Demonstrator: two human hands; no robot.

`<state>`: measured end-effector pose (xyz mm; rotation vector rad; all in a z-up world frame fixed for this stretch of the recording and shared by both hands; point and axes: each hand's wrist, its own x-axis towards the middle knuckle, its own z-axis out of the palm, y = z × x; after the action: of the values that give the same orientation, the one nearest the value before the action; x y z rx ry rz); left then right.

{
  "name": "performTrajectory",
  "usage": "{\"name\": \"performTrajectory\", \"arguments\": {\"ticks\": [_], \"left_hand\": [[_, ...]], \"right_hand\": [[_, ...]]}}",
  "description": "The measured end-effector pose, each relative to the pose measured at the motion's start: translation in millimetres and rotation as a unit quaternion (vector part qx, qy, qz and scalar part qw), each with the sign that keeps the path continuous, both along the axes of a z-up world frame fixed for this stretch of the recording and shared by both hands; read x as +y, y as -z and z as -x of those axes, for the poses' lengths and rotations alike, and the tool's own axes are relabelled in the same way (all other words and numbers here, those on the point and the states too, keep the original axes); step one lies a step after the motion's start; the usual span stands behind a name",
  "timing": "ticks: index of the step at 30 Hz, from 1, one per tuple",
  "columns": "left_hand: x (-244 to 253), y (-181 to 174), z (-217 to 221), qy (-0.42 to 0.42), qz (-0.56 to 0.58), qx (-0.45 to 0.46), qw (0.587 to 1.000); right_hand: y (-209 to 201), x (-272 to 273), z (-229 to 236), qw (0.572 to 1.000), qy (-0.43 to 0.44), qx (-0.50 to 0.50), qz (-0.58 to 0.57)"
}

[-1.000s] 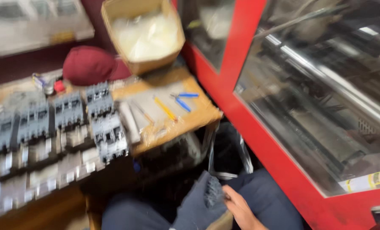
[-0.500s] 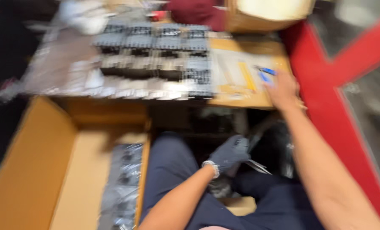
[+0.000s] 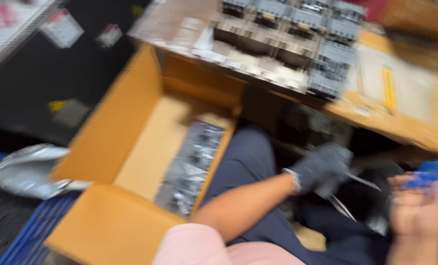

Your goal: The person retrieves gray plastic parts from a red machine, then uses pliers and a yellow utility knife to trim and scrape edges. They place finished parts into a cardboard box and repeat the process with additional parts.

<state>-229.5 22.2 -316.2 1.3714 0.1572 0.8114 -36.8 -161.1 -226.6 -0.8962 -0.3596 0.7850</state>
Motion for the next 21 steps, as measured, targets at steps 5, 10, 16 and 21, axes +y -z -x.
{"name": "performTrajectory", "arguments": {"ticks": [5,10,16,21], "left_hand": [[-6.0,-1.2,-7.8,0.147,0.352,-0.098,0.919],[-17.5,-34.0,8.0,0.237,0.501,-0.069,0.830],[-21.9,-56.7,25.9,0.224,0.464,-0.057,0.855],[-21.6,-58.7,29.4,0.189,0.362,-0.026,0.912]], "right_hand": [[42.5,-43.8,100.8,0.988,-0.054,0.001,0.142],[1.6,-40.8,125.2,0.816,-0.055,-0.479,0.319],[-25.1,-36.4,147.8,0.774,0.011,-0.525,0.354],[-24.3,-37.5,142.7,0.734,0.013,-0.581,0.352]]}}
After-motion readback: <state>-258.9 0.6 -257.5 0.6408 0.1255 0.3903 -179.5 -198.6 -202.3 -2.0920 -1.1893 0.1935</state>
